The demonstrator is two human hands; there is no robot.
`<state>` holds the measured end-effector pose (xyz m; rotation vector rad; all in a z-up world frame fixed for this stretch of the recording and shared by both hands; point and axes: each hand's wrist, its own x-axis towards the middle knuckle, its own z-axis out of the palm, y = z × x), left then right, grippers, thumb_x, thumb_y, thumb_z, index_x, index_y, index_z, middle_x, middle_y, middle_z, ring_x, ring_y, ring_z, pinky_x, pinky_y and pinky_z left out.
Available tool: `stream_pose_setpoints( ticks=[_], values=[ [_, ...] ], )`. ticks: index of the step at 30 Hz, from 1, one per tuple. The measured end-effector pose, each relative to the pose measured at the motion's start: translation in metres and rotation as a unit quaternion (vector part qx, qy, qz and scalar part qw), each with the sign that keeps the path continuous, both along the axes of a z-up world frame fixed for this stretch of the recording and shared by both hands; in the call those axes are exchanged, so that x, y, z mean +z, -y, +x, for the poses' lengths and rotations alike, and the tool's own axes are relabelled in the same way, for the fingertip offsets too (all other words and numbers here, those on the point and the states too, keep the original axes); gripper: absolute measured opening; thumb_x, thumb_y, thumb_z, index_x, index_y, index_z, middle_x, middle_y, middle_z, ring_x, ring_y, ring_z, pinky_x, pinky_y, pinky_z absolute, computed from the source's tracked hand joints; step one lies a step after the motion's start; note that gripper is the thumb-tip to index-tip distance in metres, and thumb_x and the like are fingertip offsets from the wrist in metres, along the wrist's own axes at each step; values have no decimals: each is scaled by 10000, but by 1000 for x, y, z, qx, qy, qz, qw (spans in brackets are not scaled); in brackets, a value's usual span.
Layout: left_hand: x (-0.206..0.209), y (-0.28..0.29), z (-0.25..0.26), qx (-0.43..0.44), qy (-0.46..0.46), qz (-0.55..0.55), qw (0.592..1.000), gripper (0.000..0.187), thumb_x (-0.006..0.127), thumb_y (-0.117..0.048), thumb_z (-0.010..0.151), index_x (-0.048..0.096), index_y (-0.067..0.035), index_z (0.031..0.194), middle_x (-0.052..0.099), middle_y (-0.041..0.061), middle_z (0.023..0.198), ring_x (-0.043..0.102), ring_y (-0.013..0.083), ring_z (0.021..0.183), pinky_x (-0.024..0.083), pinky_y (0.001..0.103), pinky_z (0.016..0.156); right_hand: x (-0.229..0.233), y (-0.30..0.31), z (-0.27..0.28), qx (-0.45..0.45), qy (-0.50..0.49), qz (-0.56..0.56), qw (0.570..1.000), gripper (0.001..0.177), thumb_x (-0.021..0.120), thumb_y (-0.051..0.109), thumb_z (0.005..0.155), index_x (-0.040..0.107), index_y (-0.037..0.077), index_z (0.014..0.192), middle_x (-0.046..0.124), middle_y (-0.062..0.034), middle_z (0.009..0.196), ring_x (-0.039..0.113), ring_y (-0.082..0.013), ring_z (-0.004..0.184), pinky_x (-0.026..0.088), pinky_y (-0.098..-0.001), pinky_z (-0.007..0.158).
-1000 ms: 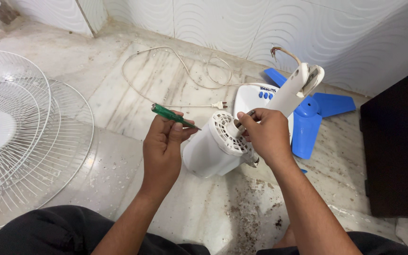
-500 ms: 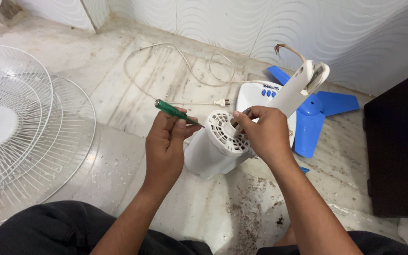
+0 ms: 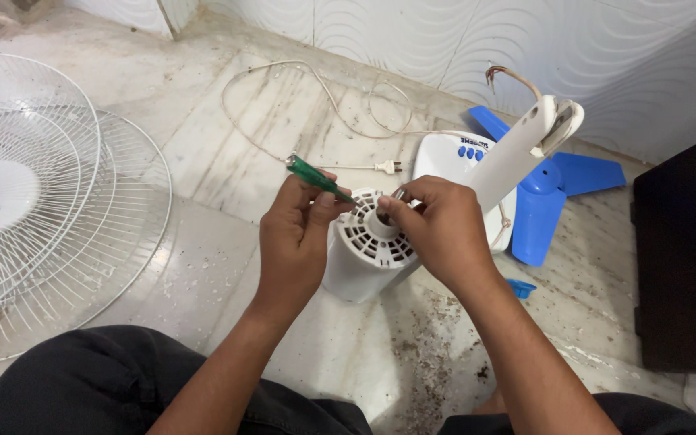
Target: The person sits on the floor and uses a green screwdriver to tighten screws on the white plastic rear housing of a disassembled standing fan. The fan cage and blue blades are visible nearby on the floor.
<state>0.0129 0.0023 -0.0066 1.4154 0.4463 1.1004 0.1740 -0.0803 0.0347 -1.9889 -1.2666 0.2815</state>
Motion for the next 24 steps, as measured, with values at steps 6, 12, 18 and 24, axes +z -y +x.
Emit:
stream_pose_setpoints(
  ticks=[6,12,18,24],
  values=[
    [5,-1,-6,37,-96,77,992,155,560,-93,1057,620,-6,1170,720,57,903,646,82,738,554,246,679,9,-1,-19,39,22,-33,998,169,787,181,846,753,17,869,713,-104,777,703,-232,640,534,-371,585],
    [11,0,-10,49,-112,118,986,163,576,-84,1046,631,-11,1182,686,49,842,548,82,662,464,263,602,10,0,-21,70,33,-15,997,132,763,137,857,752,20,915,729,-103,839,719,-231,695,564,-352,639],
    [13,1,-12,36,-139,121,982,133,579,-84,1045,630,-18,1149,683,52,830,565,102,643,457,277,583,6,2,-8,117,-36,-30,992,96,728,65,876,757,22,957,743,-90,899,733,-184,757,587,-319,685],
    [12,0,-12,35,-106,125,986,148,567,-82,1053,627,-17,1172,714,59,887,668,110,749,528,270,659,3,4,-4,191,-61,-23,979,174,679,20,907,739,23,1070,763,-76,937,742,-143,852,592,-290,757]
  ],
)
